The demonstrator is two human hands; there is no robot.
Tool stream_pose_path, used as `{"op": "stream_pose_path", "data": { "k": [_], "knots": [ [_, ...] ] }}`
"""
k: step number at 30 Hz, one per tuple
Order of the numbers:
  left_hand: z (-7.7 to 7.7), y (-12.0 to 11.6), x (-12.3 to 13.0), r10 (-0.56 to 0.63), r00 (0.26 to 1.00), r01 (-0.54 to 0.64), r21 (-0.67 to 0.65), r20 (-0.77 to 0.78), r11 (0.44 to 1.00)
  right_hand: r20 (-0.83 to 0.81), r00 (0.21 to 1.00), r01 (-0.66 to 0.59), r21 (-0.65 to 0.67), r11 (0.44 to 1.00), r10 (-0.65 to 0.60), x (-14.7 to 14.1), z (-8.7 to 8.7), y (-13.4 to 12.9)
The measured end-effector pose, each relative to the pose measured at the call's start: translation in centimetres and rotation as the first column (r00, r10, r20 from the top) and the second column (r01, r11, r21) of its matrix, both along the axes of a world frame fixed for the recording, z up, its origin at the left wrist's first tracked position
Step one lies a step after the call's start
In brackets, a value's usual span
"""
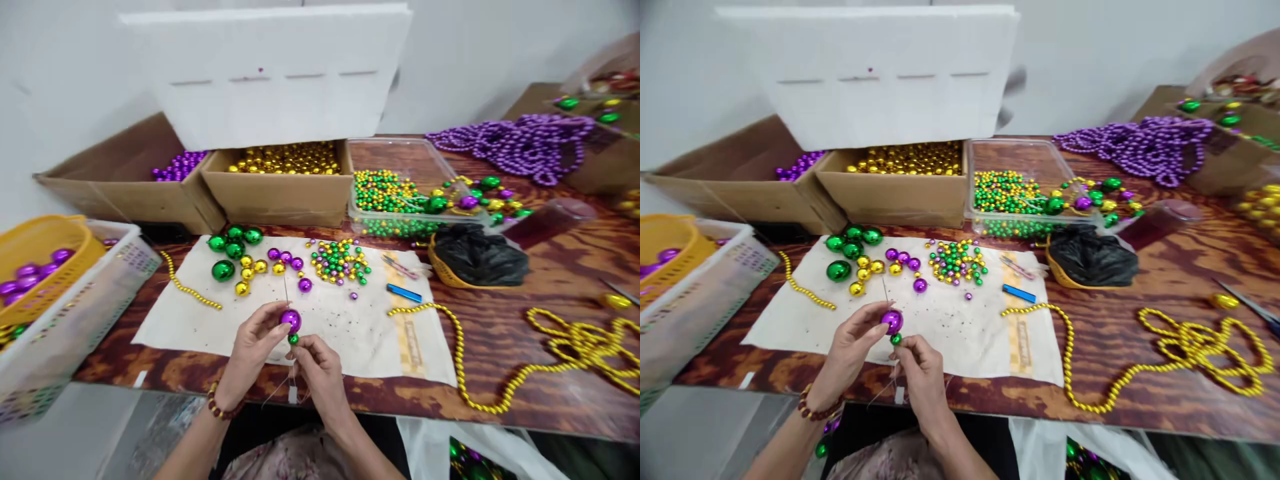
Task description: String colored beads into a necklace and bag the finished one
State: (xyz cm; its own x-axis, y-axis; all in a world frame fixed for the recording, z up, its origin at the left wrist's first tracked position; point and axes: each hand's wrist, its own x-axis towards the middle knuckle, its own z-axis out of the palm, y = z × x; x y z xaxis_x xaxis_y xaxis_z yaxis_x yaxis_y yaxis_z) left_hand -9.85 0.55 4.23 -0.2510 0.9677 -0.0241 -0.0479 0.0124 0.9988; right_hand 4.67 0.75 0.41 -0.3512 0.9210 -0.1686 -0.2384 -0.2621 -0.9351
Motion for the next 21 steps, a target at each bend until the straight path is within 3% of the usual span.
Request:
{"op": "stream_pose_path", "data": {
  "k": [4, 7, 8, 10, 12, 14, 17, 21],
  "knots": [
    [-0.7, 2.3, 0.4, -0.188, 0.982, 0.188, -0.051, -0.004, 0.981, 0.008, 0.999, 0.032, -0.01, 0.999, -0.032, 1.8, -0.5, -0.5],
    [-1.0, 5.6, 1.3, -0.144, 0.95, 0.156, 0.022, -0.279, 0.988, 0.039, 0.998, 0.057, -0.003, 0.998, -0.057, 2.6, -1.3, -1.1],
    [-1.1, 7.0, 1.7, -0.122, 0.89, 0.173, 0.078, -0.44, 0.982, 0.037, 0.998, 0.054, -0.006, 0.999, -0.054, 2.7, -1.5, -1.3],
    [-1.5, 9.6, 3.0, -0.102, 0.68, 0.299, 0.148, -0.726, 0.943, 0.022, 0.999, 0.044, -0.012, 0.999, -0.043, 2.7, -2.1, -1.7],
    [-2.1, 12.0, 4.5, -0.107, 0.463, 0.42, 0.111, -0.88, 0.901, 0.005, 0.999, 0.043, -0.021, 0.999, -0.043, 2.6, -2.6, -1.9],
    [-2.6, 13.7, 6.1, -0.098, 0.306, 0.463, 0.058, -0.947, 0.884, -0.013, 0.999, 0.043, -0.028, 0.999, -0.044, 2.5, -3.0, -2.0],
    [-2.9, 15.2, 8.1, -0.09, 0.166, 0.468, -0.001, -0.982, 0.884, -0.034, 0.998, 0.056, -0.02, 0.998, -0.056, 2.5, -3.2, -1.9],
    [-2.7, 16.2, 9.3, -0.125, 0.066, 0.451, -0.082, -0.99, 0.889, -0.05, 0.996, 0.068, 0.008, 0.998, -0.067, 2.7, -3.1, -1.8]
  ]
}}
